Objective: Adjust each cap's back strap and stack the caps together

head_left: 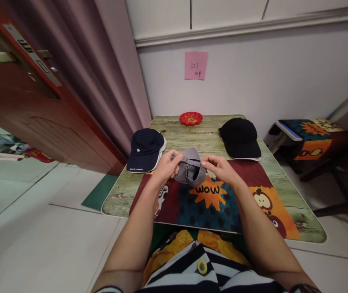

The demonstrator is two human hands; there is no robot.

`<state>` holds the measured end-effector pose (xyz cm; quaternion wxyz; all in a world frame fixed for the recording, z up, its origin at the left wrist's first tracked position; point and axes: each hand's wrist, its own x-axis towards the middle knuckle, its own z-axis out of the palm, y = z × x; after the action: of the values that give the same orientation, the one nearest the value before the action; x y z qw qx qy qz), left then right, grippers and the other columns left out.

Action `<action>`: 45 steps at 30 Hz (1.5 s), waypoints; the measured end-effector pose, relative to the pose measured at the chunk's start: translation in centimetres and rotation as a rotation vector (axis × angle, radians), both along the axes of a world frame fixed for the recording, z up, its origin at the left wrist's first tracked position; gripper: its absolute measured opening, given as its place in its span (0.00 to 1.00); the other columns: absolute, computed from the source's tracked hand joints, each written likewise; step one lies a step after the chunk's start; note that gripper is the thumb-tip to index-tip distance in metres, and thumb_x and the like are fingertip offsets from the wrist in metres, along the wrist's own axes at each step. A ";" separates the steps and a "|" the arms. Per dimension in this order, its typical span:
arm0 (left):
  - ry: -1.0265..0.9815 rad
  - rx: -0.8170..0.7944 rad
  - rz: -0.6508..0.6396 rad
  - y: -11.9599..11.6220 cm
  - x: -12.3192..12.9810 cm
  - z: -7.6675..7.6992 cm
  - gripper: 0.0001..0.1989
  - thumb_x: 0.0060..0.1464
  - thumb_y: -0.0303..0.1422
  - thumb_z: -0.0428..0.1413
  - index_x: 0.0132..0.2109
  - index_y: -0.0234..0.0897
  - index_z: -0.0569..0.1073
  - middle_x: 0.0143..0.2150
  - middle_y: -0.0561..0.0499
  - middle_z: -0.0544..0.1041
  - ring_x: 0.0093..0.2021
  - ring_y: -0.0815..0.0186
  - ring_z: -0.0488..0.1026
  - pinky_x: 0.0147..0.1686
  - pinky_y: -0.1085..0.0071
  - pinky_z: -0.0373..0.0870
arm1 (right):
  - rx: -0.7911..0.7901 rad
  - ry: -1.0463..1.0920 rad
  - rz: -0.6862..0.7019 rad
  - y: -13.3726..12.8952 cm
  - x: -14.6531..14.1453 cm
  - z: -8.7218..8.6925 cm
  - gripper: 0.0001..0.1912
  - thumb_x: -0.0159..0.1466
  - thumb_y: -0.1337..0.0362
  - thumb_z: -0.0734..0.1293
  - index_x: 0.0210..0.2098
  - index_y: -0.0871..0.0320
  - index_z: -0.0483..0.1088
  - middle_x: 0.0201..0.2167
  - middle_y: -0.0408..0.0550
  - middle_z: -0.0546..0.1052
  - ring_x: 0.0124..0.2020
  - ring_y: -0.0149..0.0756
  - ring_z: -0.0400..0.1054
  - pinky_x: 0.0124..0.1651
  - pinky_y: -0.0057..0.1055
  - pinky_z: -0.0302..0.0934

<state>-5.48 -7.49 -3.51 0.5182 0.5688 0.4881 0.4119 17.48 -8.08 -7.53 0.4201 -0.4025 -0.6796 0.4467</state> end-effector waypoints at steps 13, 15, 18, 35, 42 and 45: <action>0.063 -0.140 -0.354 2.9 -2.8 0.2 0.17 0.42 0.43 0.69 0.34 0.34 0.80 0.17 0.56 0.68 0.14 0.76 0.57 0.16 0.78 0.49 | -0.017 -0.140 0.046 1.5 -0.4 0.9 0.20 0.62 0.47 0.69 0.30 0.59 0.76 0.25 0.42 0.73 0.27 0.31 0.61 0.31 0.27 0.53; 0.076 -0.108 -0.313 2.9 -2.8 0.2 0.16 0.39 0.41 0.70 0.32 0.34 0.80 0.18 0.55 0.70 0.15 0.76 0.58 0.17 0.78 0.50 | -0.003 -0.138 0.032 1.5 -0.7 0.7 0.21 0.62 0.47 0.68 0.27 0.59 0.74 0.23 0.41 0.71 0.25 0.30 0.60 0.30 0.27 0.51; 0.090 -0.049 -0.274 3.0 -2.8 0.4 0.14 0.38 0.39 0.69 0.31 0.34 0.80 0.23 0.52 0.75 0.20 0.73 0.65 0.21 0.77 0.58 | 0.010 -0.124 0.014 1.6 -1.2 0.4 0.21 0.63 0.47 0.67 0.25 0.59 0.73 0.22 0.41 0.70 0.25 0.30 0.59 0.29 0.27 0.51; 0.831 0.342 -0.567 3.5 -6.7 -0.4 0.31 0.36 0.33 0.72 0.53 0.47 0.80 0.68 0.44 0.68 0.69 0.44 0.60 0.68 0.45 0.50 | 0.370 -0.722 0.184 4.2 3.2 -1.7 0.42 0.53 0.75 0.73 0.64 0.42 0.67 0.69 0.53 0.63 0.72 0.52 0.53 0.69 0.65 0.40; 0.338 0.085 -0.640 5.5 -6.0 3.1 0.07 0.52 0.37 0.62 0.34 0.42 0.84 0.41 0.43 0.84 0.49 0.48 0.79 0.58 0.49 0.68 | 0.211 -0.366 0.276 5.8 2.8 2.5 0.10 0.64 0.67 0.66 0.37 0.52 0.80 0.51 0.48 0.80 0.60 0.46 0.69 0.64 0.54 0.58; -0.032 -0.019 -0.389 6.8 -5.4 5.4 0.14 0.42 0.46 0.68 0.27 0.39 0.81 0.29 0.42 0.82 0.35 0.48 0.81 0.42 0.52 0.77 | -0.063 0.057 0.241 6.2 3.7 5.2 0.15 0.64 0.52 0.68 0.34 0.57 0.78 0.33 0.47 0.81 0.37 0.41 0.77 0.44 0.38 0.71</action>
<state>-10.89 -0.72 1.92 0.6010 0.6411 0.3645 0.3083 21.17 -1.87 -2.34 0.3698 -0.3181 -0.6964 0.5264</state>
